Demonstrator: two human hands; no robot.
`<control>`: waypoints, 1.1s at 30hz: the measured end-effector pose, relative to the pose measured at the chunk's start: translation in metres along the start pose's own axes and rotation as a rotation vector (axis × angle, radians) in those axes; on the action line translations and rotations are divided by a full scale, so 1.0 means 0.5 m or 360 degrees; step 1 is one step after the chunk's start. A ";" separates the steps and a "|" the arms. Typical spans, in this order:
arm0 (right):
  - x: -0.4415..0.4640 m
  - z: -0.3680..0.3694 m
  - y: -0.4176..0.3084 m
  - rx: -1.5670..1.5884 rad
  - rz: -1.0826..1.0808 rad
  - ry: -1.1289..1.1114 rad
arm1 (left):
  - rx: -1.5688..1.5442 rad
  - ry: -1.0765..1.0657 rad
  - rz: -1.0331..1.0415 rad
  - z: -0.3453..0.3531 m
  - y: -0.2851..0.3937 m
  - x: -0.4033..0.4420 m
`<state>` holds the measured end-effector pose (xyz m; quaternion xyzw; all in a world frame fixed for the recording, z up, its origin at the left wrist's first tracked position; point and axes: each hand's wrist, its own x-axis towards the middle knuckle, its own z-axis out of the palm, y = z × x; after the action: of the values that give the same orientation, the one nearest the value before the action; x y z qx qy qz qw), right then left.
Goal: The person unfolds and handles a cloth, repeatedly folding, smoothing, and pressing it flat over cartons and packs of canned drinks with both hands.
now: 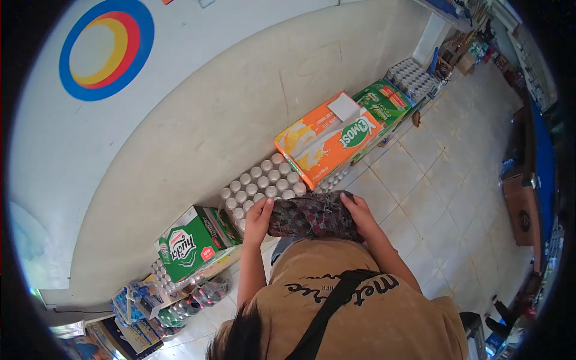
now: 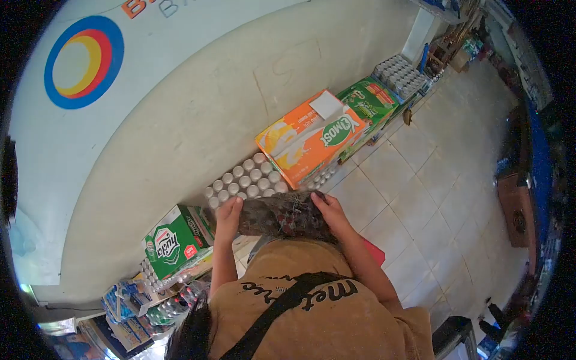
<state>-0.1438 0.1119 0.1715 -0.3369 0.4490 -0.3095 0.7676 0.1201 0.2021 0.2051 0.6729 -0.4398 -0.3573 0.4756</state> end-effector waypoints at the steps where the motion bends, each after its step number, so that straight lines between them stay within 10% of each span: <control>1: 0.006 -0.007 0.002 -0.0013 0.0001 0.0048 | -0.0054 -0.0041 -0.0012 0.004 -0.001 0.013; 11: 0.039 -0.027 -0.061 -0.0264 -0.0142 0.0534 | 0.0124 -0.0879 0.0179 -0.001 0.035 0.183; 15: 0.054 -0.014 -0.052 -0.0145 -0.0247 0.0658 | 0.0320 -0.0756 0.0515 0.026 0.029 0.242; 23: 0.122 0.006 0.017 0.0634 0.0035 0.0511 | -0.0076 -0.0650 0.0093 -0.016 -0.004 0.256; 25: 0.124 0.016 0.013 0.0790 0.0158 0.0436 | 0.0018 -0.0467 0.0677 -0.041 0.001 0.257; 33: 0.262 0.021 -0.025 0.0768 0.0544 0.0314 | -0.0501 0.0124 0.0086 -0.145 -0.002 0.227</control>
<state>-0.0834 0.0054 0.1222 -0.0329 0.4851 -0.3048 0.8190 0.2264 0.1200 0.2182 0.5914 -0.3776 -0.3825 0.6012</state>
